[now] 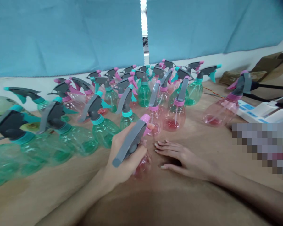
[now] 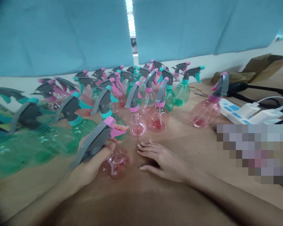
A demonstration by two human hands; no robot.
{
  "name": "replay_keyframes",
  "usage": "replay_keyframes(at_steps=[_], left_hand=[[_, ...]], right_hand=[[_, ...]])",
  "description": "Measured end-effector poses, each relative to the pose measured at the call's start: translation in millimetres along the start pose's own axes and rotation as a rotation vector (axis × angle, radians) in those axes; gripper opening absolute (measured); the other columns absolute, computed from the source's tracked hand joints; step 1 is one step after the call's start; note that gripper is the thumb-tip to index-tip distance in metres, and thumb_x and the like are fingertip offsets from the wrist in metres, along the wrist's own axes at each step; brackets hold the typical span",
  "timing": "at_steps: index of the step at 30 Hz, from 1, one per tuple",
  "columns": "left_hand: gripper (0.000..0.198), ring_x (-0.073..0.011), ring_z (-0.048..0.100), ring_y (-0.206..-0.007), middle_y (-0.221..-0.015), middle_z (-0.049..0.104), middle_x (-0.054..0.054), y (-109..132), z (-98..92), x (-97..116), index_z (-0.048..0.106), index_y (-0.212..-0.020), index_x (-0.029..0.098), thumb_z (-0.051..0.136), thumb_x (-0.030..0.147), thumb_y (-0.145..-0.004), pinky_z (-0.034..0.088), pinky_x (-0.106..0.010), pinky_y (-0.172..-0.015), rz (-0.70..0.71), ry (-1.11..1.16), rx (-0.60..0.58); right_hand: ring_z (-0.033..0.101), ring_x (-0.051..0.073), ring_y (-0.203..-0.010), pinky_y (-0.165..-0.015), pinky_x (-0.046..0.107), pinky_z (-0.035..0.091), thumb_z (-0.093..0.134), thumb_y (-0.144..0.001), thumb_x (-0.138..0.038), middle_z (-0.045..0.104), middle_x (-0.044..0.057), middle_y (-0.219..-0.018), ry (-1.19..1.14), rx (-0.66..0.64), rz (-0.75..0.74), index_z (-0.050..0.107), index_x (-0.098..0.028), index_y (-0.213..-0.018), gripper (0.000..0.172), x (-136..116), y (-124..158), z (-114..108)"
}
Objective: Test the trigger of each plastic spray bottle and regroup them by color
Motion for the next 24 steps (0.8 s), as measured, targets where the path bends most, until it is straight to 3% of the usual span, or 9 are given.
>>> replay_keyframes(at_steps=[10,24], left_hand=[[0.008,-0.0147,0.052,-0.06,-0.068,0.053,0.004,-0.5,-1.0,4.4,0.05,-0.075,0.024,0.045,0.018,-0.074,0.041,-0.028,-0.058,0.007,0.041,0.006],[0.01,-0.0121,0.049,-0.054,-0.063,0.05,0.005,-1.0,0.4,2.5,0.049,-0.071,0.022,0.047,0.014,-0.068,0.04,-0.024,-0.05,0.059,0.111,0.02]], right_hand=[[0.05,0.022,-0.126,-0.107,0.045,0.038,0.056,-0.091,-0.039,0.058,0.007,-0.133,0.008,0.046,-0.019,0.052,-0.025,-0.132,0.043,0.4,-5.8,-1.3],[0.055,0.022,-0.12,-0.103,0.045,0.042,0.055,-0.091,-0.037,0.064,0.006,-0.125,0.001,0.089,-0.004,0.058,-0.026,-0.125,0.036,-1.3,-8.4,-3.3]])
Point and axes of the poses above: each hand's wrist, its own y-axis away from the middle knuckle, its own z-axis out of the palm, x = y × z, the point moved 6 cm from there along -y, towards the middle knuckle
